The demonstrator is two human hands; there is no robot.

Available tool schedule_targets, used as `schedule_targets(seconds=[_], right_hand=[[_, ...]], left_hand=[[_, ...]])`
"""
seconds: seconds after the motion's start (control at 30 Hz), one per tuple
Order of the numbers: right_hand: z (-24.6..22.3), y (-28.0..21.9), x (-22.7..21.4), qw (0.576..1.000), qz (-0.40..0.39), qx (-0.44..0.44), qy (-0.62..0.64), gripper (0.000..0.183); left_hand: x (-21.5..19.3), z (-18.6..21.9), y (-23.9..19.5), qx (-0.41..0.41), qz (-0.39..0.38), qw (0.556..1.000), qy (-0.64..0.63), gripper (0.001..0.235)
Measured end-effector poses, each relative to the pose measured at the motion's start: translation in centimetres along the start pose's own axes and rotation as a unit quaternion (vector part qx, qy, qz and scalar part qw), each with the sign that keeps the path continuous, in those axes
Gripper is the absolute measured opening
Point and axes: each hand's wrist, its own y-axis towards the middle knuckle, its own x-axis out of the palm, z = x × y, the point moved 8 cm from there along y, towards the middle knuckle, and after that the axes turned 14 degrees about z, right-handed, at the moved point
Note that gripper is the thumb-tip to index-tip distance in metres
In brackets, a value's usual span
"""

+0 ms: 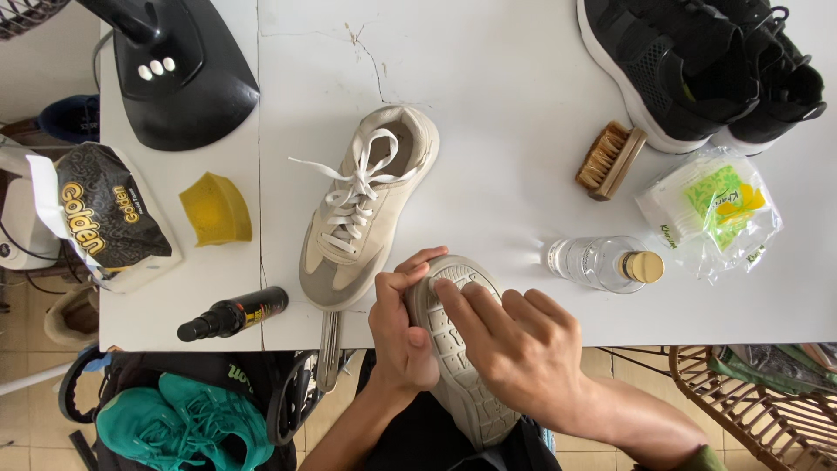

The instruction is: The person cleans the sole of a beige sneaker using a small white cloth. They hold the shoe on their lap and wipe the textured bottom surface, then flip the shoe to clean the side and heel areas.

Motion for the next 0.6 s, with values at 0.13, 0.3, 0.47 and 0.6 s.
schedule_targets(seconds=[0.13,0.3,0.47,0.6], right_hand=[[1.0,0.2,0.7,1.0,-0.027,-0.002,-0.003,0.027],[2.6,-1.2,2.2,0.994,-0.104,0.023,-0.013,0.023],[4.4,-2.3,0.3,0.988,-0.1,0.117,0.017,0.025],[5.2,-7.4,0.0,0.882,-0.009,0.337,0.328,0.014]], left_hand=[[-0.1,-0.2,0.0,-0.018,0.008,1.0,-0.005,0.076],[0.4,-0.9,0.0,-0.045,-0.001,0.998,-0.047,0.048],[0.2,-2.5,0.2,-0.126,-0.042,0.988,-0.083,0.044],[0.6,-4.9,-1.3,-0.158,-0.151,0.95,-0.224,0.097]])
